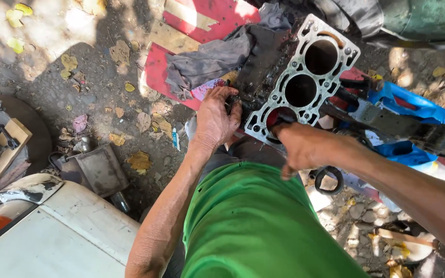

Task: Cleaning and inspecting the cylinder bores and surface of an engine block

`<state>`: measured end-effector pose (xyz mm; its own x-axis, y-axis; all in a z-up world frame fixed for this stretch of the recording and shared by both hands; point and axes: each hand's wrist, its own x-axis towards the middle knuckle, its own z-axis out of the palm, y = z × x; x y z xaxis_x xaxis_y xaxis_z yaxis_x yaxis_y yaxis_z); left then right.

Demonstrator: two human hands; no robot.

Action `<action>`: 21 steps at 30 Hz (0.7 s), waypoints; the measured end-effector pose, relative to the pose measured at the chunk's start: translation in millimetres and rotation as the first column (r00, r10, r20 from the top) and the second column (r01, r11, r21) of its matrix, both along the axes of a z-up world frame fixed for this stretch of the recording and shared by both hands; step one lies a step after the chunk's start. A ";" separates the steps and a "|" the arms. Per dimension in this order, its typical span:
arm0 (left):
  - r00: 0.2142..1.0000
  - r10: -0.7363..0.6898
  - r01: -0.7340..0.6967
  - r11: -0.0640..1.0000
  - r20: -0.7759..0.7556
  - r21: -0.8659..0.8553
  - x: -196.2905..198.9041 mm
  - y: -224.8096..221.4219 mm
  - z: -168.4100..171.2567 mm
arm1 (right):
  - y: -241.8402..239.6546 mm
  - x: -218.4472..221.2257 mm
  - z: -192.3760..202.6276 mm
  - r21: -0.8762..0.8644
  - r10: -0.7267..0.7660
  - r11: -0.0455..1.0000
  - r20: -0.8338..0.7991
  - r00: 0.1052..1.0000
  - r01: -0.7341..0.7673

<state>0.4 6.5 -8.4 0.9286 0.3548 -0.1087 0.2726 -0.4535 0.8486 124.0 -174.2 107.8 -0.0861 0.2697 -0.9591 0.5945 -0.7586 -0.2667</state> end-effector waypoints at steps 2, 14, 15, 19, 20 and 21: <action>1.000 -0.002 0.002 1.000 0.005 0.000 1.9 0.7 0.2 | -47.6 -17.9 -59.5 -0.066 -0.325 0.946 -0.218 0.920 0.319; 0.998 -0.061 0.060 0.998 0.021 0.018 5.6 6.1 6.8 | -23.5 -62.3 -49.4 -0.280 -0.641 -0.473 -0.541 -0.544 0.835; 0.997 -0.072 0.072 0.997 0.018 0.015 4.9 2.1 7.4 | -20.1 -65.5 -39.6 -0.281 -0.637 -0.484 -0.537 -0.554 0.829; 0.995 -0.089 0.088 0.996 -0.035 -0.007 7.6 5.3 9.2 | -0.2 -61.5 -51.3 -0.289 -0.556 -0.647 -0.454 -0.696 0.705; 0.995 -0.088 0.088 0.996 -0.043 -0.009 9.4 4.4 8.0 | 0.3 -57.5 -65.6 -0.315 -0.505 -0.679 -0.455 -0.733 0.663; 0.993 -0.105 0.105 0.994 -0.045 -0.015 5.9 2.5 8.1 | -4.1 -64.5 -53.9 -0.312 -0.495 -0.692 -0.451 -0.743 0.651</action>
<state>6.3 9.1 -0.3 0.9547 0.2540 -0.1551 0.2622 -0.4712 0.8421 59.5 -178.3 53.9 0.3911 0.3598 -0.8471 -0.8930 0.3710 -0.2547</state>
